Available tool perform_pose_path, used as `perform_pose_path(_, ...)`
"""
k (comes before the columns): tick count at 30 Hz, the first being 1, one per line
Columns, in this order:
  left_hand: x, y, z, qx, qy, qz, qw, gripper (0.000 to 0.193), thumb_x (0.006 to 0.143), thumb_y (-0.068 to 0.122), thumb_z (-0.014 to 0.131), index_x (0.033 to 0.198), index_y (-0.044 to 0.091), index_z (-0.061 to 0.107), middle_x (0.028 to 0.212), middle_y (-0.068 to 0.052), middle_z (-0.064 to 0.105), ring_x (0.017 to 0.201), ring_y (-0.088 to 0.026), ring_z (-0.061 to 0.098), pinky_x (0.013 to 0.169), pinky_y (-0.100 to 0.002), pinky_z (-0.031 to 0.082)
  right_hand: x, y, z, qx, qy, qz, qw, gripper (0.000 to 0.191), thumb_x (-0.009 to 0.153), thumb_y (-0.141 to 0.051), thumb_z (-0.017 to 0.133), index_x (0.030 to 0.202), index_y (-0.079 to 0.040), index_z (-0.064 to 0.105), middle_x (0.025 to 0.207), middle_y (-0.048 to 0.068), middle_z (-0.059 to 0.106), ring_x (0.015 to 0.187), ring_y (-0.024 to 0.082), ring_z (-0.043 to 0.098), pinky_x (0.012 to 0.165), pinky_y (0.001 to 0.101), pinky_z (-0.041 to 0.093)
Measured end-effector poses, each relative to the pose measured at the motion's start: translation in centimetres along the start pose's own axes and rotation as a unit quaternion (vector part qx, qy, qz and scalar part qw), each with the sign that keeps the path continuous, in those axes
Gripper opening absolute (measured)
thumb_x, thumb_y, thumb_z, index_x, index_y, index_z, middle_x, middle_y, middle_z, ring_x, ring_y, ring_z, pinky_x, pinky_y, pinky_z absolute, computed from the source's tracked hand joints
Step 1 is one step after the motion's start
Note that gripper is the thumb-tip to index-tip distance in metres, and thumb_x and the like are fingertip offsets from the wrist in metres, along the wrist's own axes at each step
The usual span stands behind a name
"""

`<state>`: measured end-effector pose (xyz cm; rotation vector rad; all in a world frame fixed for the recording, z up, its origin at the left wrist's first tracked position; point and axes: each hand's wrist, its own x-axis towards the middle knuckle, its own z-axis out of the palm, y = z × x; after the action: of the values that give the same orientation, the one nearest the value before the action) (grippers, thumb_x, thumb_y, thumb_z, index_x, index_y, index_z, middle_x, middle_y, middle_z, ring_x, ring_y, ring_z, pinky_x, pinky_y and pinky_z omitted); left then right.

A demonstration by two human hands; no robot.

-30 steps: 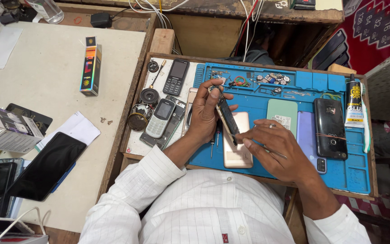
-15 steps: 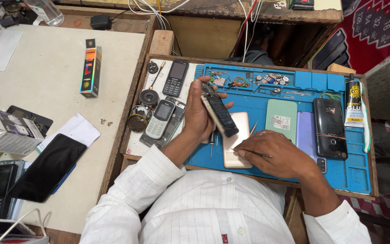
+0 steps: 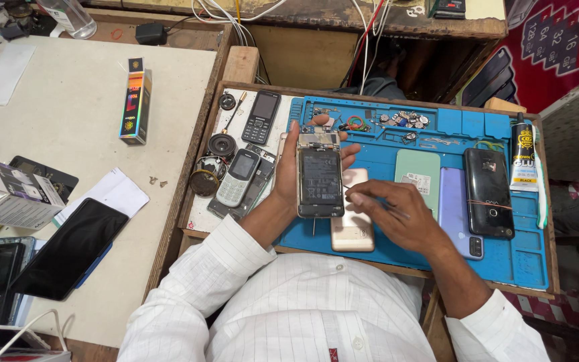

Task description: The person holds a disassembled smartphone and uses a plastic spudger to pry and separate the battery from the phone chassis. The person repeatedly works along the battery edges and corners to loosen adhesive, then lifts the battery slightly to check separation.

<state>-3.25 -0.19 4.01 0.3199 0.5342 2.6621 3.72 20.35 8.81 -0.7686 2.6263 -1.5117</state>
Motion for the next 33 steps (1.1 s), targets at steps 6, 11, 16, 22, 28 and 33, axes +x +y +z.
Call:
perform_pose_path(6,0.1,-0.2,-0.5,-0.044,-0.071,-0.004,0.997,0.055,0.115,0.056,0.031,0.146,0.014,0.046,0.129,-0.023,0.061,0.124,-0.041,0.065,0.101,-0.046,0.061,0.0,0.9,2.3,0.04,-0.041,0.079,0.995,0.031,0.099,-0.027,0.064,0.092,0.001,0.076,0.074,0.01,0.073,0.064,0.015,0.068,0.058,0.0305,0.053)
perform_pose_path(11,0.1,0.0,-0.2,0.006,-0.066,-0.014,0.998,0.064,0.111,0.062,0.029,0.158,0.018,0.036,0.135,-0.022,0.06,0.12,-0.037,0.066,0.101,-0.048,0.062,-0.1,2.6,3.2,0.286,-0.053,0.147,0.945,0.034,0.102,-0.028,0.062,0.089,0.002,0.072,0.077,0.007,0.072,0.072,0.012,0.068,0.066,0.0285,0.056)
perform_pose_path(16,-0.2,-0.1,0.4,0.015,-0.133,-0.034,0.99,0.071,0.111,0.069,0.027,0.167,0.026,0.024,0.137,-0.022,0.062,0.116,-0.036,0.068,0.098,-0.048,0.063,-0.4,3.5,3.0,0.332,-0.013,0.126,0.935,0.034,0.104,-0.028,0.062,0.09,0.002,0.071,0.08,0.007,0.069,0.076,0.013,0.066,0.068,0.031,0.059)
perform_pose_path(22,-0.5,-0.6,0.1,0.073,-0.112,-0.081,0.988,0.09,0.095,0.08,0.031,0.162,0.021,0.024,0.136,-0.021,0.061,0.125,-0.032,0.066,0.1,-0.047,0.062,-0.6,3.7,3.0,0.384,-0.013,0.125,0.915,0.033,0.103,-0.029,0.061,0.1,0.002,0.07,0.091,0.007,0.069,0.085,0.013,0.068,0.076,0.0319,0.062)
perform_pose_path(28,-0.5,-1.4,-1.1,0.091,-0.151,-0.131,0.976,0.113,0.088,0.087,0.046,0.157,-0.002,0.036,0.133,-0.022,0.063,0.128,-0.032,0.062,0.104,-0.048,0.06,-0.6,4.3,2.7,0.445,-0.008,0.072,0.893,0.035,0.108,-0.027,0.061,0.109,0.007,0.069,0.099,0.011,0.072,0.089,0.016,0.069,0.08,0.0329,0.061)
perform_pose_path(33,-0.4,-1.7,-1.5,0.081,-0.17,-0.137,0.972,0.116,0.079,0.086,0.057,0.158,0.003,0.038,0.127,-0.017,0.067,0.138,-0.03,0.058,0.107,-0.049,0.059,-0.8,4.4,2.9,0.442,0.003,0.085,0.893,0.035,0.103,-0.025,0.061,0.111,0.008,0.07,0.107,0.01,0.071,0.092,0.016,0.07,0.077,0.0331,0.063)
